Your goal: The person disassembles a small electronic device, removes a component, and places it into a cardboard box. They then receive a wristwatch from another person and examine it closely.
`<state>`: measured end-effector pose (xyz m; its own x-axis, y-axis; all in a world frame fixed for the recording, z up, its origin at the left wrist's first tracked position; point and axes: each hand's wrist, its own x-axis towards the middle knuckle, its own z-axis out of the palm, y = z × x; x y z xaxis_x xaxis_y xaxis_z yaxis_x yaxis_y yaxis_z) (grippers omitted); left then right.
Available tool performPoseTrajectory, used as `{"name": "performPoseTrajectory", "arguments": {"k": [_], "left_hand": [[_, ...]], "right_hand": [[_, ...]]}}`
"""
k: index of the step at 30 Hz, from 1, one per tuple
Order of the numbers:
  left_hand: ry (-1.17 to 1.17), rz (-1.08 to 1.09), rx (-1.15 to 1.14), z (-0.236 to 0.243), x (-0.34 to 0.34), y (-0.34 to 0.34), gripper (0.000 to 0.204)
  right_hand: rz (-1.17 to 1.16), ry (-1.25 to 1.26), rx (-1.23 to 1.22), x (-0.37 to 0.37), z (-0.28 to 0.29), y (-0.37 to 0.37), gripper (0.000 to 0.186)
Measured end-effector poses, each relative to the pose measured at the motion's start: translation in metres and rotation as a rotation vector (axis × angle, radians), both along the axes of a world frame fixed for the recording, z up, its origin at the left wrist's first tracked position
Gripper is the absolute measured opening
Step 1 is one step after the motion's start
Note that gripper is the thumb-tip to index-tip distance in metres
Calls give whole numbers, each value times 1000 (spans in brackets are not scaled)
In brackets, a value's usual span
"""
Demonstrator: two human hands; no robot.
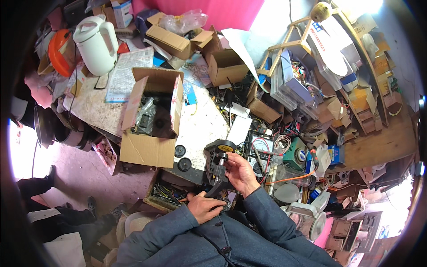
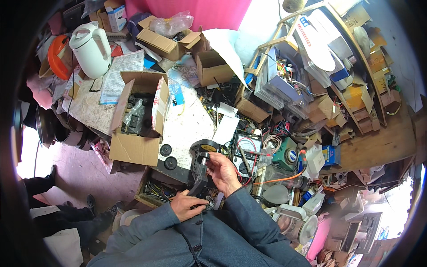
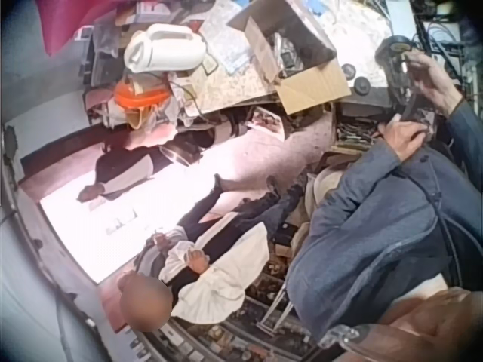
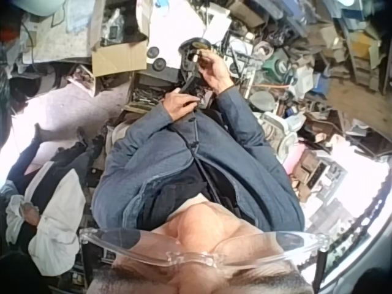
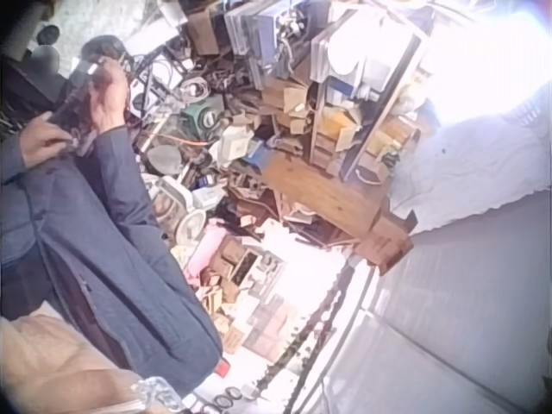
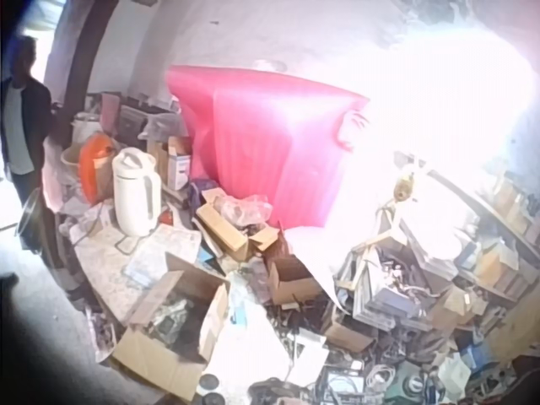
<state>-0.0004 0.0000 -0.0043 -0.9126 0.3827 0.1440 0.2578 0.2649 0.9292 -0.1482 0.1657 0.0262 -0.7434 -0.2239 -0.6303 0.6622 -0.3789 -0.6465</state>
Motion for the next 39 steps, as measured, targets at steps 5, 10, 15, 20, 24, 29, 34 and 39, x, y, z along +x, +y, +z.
{"name": "performPoseTrajectory", "arguments": {"k": [5,10,15,20,24,29,34,39], "left_hand": [[-17,-10,-14,2,0,0,24],[-5,-4,9,-3,0,0,24],[12,1,-8,2,0,1,24],[2,4,0,2,-1,-1,24],[-7,9,21,0,0,-2,23],[-15,14,5,4,0,-2,23],[-4,12,15,-2,1,0,23],[-15,10,22,-1,0,-1,23]], "right_hand": [[32,-10,70,5,7,-6,15],[30,-14,8,5,9,-2,16],[90,93,96,2,12,-12,17],[-87,-13,75,9,12,-6,22],[-133,65,131,11,-7,11,30],[-159,-2,211,12,7,-4,32],[-181,105,170,11,-14,14,37],[-163,16,171,12,25,-17,36]]}}
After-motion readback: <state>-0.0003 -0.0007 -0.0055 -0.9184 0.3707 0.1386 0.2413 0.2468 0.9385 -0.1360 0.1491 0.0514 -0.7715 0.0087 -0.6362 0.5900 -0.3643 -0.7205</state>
